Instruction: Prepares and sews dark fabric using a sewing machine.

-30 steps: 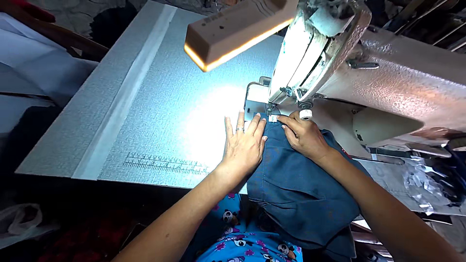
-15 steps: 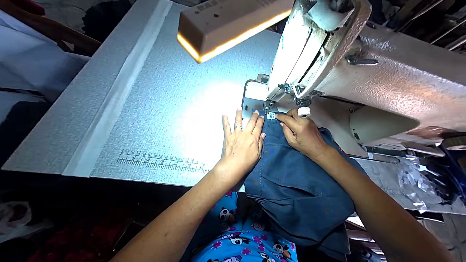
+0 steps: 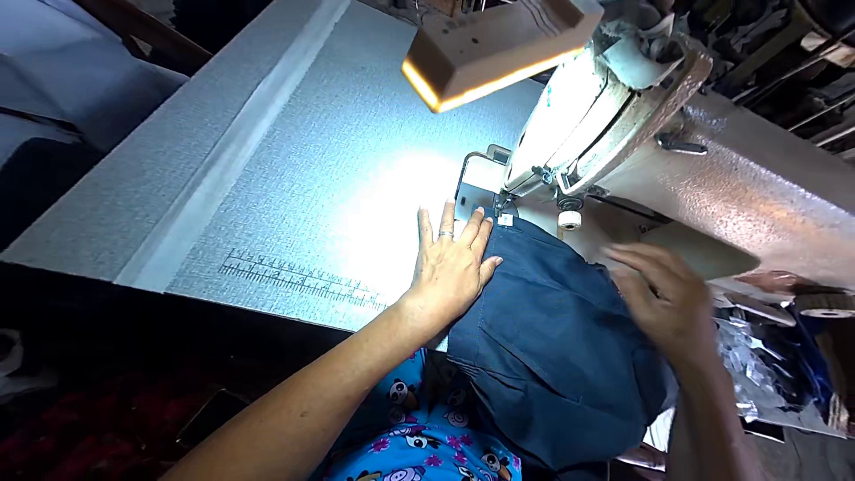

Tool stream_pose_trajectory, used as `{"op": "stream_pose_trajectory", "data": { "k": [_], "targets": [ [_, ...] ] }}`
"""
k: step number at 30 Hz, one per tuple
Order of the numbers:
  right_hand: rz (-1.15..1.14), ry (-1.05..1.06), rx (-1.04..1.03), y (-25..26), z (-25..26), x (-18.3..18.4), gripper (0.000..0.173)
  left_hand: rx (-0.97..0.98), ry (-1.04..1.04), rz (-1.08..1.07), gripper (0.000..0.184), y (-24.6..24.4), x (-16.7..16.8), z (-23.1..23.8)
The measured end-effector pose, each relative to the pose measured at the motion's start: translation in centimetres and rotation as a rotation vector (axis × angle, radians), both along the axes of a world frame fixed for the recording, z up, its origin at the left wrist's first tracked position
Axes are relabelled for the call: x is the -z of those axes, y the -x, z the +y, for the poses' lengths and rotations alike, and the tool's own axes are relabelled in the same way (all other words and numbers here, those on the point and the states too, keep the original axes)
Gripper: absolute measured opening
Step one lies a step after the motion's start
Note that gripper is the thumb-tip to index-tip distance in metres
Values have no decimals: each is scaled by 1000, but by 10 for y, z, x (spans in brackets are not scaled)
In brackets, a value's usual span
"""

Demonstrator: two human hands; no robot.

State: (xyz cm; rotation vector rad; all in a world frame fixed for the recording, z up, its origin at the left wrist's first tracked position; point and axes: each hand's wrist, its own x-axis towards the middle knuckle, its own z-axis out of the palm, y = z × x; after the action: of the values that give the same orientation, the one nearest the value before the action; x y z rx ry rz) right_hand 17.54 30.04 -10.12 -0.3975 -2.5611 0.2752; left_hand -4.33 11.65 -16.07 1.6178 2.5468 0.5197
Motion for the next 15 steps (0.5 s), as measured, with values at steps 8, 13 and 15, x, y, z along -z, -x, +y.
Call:
{"op": "stream_pose_trajectory", "data": {
  "k": [8, 13, 15],
  "targets": [
    [58, -253, 652, -107, 42, 21, 36, 7, 13, 10, 60, 0, 0, 0],
    [52, -164, 677, -107, 31, 28, 38, 1, 29, 3, 61, 1, -1, 2],
    [0, -101, 677, -110, 25, 46, 38, -1, 26, -1, 60, 1, 0, 2]
  ]
}}
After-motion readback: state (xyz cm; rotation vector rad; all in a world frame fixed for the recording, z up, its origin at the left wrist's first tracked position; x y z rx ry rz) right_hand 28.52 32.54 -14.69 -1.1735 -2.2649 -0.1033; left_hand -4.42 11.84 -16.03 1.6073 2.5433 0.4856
